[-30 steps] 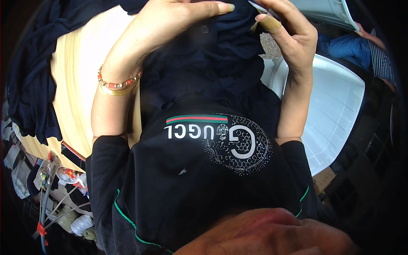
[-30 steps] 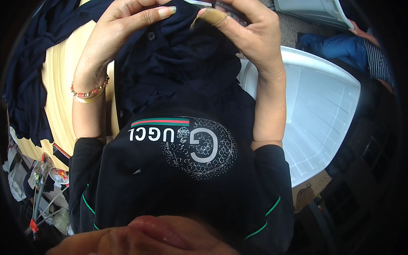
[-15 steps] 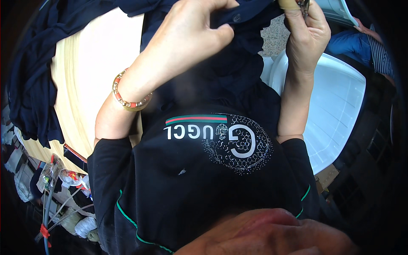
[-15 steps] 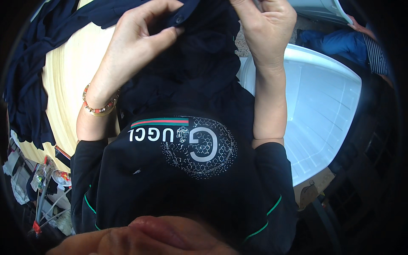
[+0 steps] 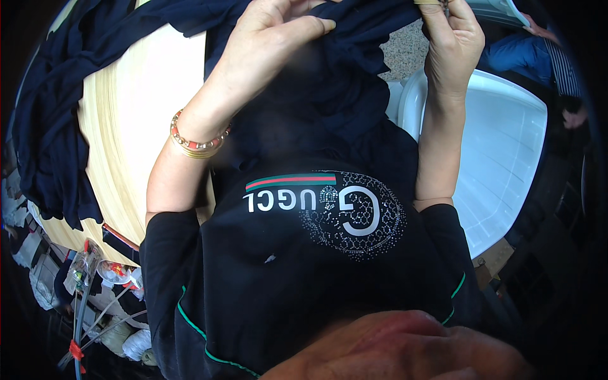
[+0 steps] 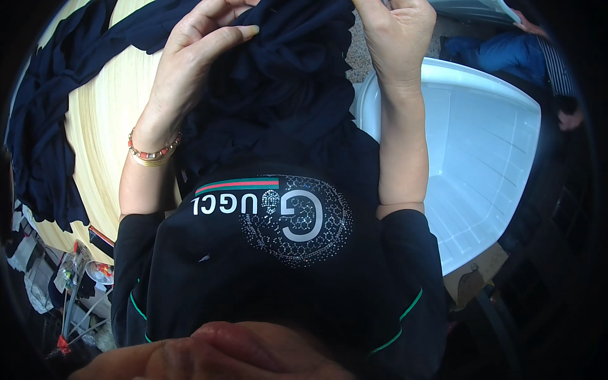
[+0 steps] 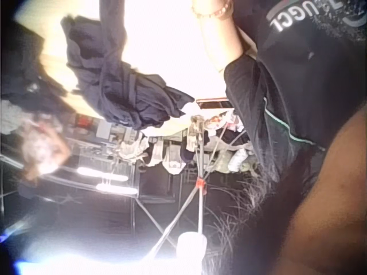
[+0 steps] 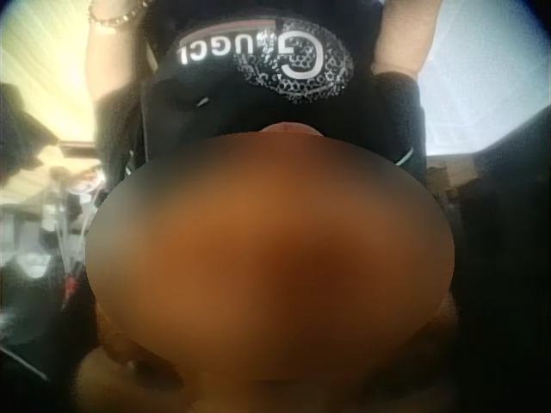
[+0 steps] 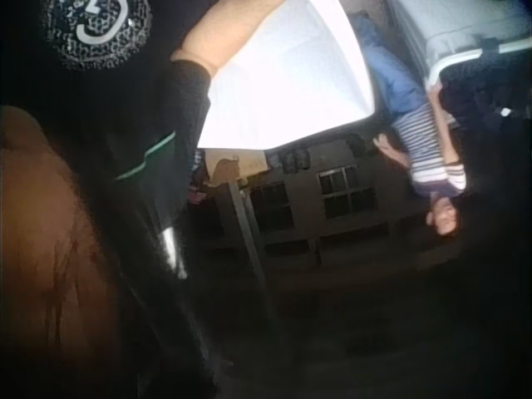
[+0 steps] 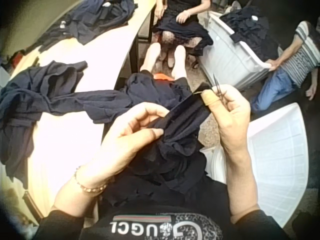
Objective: Trimming loose threads and inspecting navy blue shirts in a garment manufacturing factory.
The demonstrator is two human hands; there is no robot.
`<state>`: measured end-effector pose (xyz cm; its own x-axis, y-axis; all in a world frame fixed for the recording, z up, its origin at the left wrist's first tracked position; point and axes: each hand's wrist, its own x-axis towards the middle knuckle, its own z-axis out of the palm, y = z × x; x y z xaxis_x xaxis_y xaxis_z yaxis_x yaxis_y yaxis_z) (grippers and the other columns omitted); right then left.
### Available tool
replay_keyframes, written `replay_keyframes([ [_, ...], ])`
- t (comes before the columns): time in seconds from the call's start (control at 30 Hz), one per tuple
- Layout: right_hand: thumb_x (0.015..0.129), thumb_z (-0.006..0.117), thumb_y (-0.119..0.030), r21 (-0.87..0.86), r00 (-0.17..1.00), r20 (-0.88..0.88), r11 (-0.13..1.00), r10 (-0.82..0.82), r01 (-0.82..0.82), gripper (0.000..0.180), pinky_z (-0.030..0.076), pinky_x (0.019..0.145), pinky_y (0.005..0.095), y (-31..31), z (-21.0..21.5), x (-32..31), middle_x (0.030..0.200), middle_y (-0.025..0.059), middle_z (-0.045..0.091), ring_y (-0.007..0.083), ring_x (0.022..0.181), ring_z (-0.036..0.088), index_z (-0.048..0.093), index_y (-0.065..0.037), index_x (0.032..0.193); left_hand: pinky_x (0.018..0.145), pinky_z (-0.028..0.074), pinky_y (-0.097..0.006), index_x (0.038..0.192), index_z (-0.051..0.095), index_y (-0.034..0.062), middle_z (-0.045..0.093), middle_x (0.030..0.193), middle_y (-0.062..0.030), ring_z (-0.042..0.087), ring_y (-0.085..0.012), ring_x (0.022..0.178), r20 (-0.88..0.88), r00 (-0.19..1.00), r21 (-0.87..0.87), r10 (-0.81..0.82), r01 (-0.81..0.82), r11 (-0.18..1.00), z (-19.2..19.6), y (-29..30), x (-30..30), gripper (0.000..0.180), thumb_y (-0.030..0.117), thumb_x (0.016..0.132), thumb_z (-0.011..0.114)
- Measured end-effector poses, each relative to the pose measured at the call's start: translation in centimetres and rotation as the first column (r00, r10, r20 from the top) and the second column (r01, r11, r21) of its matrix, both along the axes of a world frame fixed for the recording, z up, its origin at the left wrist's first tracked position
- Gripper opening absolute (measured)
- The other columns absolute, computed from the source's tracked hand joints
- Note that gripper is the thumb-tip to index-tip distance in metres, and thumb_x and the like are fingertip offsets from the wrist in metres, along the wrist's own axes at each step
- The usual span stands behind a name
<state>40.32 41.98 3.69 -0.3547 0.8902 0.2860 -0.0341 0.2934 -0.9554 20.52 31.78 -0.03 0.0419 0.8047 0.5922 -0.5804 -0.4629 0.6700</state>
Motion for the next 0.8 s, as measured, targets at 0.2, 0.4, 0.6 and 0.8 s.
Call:
replay_keyframes([
  [0.2,0.094,0.074,-0.002,0.007,0.996,0.073,0.999,0.050,-0.051,0.011,0.046,0.073,0.0195,-0.6,-0.3,-0.7,0.092,-0.0027,0.068,0.0047,0.080,0.060,0.069,0.000,0.103,0.095,0.051,-0.025,0.120,0.065,-0.0050,0.071,0.115,-0.0084,0.067,-0.0136,0.103,0.130,0.990,-0.442,-0.060,0.112,0.890,0.3,-1.5,-0.8,0.028,-0.007,0.093,0.057],
  [0.4,0.082,0.084,-0.008,0.413,0.915,0.392,0.871,0.095,-0.268,0.036,0.046,0.069,0.0258,-2.5,3.2,-1.0,0.088,0.0067,0.065,0.0143,0.074,0.058,0.075,0.000,0.116,0.096,0.052,-0.025,0.118,0.066,-0.0066,0.072,0.113,-0.0098,0.068,-0.0143,0.101,0.115,0.993,-0.733,0.035,0.061,0.678,1.5,-1.9,-0.8,0.026,-0.006,0.094,0.057],
  [0.6,0.081,0.083,-0.005,0.476,0.856,0.489,0.772,0.166,-0.421,0.034,0.044,0.061,0.0293,-2.0,2.6,-1.1,0.078,0.0051,0.060,0.0168,0.068,0.057,0.076,-0.002,0.114,0.094,0.051,-0.024,0.118,0.067,-0.0054,0.072,0.111,-0.0079,0.067,-0.0126,0.100,0.055,0.997,-0.750,0.047,0.010,0.662,1.2,-1.9,-0.8,0.025,-0.005,0.094,0.059],
  [0.8,0.082,0.082,-0.006,0.478,0.855,0.494,0.772,0.159,-0.420,0.032,0.044,0.060,0.0296,-2.0,2.5,-1.1,0.077,0.0056,0.060,0.0174,0.066,0.057,0.077,-0.002,0.113,0.092,0.050,-0.023,0.118,0.067,-0.0044,0.072,0.110,-0.0062,0.066,-0.0114,0.098,-0.003,0.999,-0.735,0.033,-0.025,0.678,1.1,-2.0,-0.7,0.025,-0.005,0.094,0.060],
])
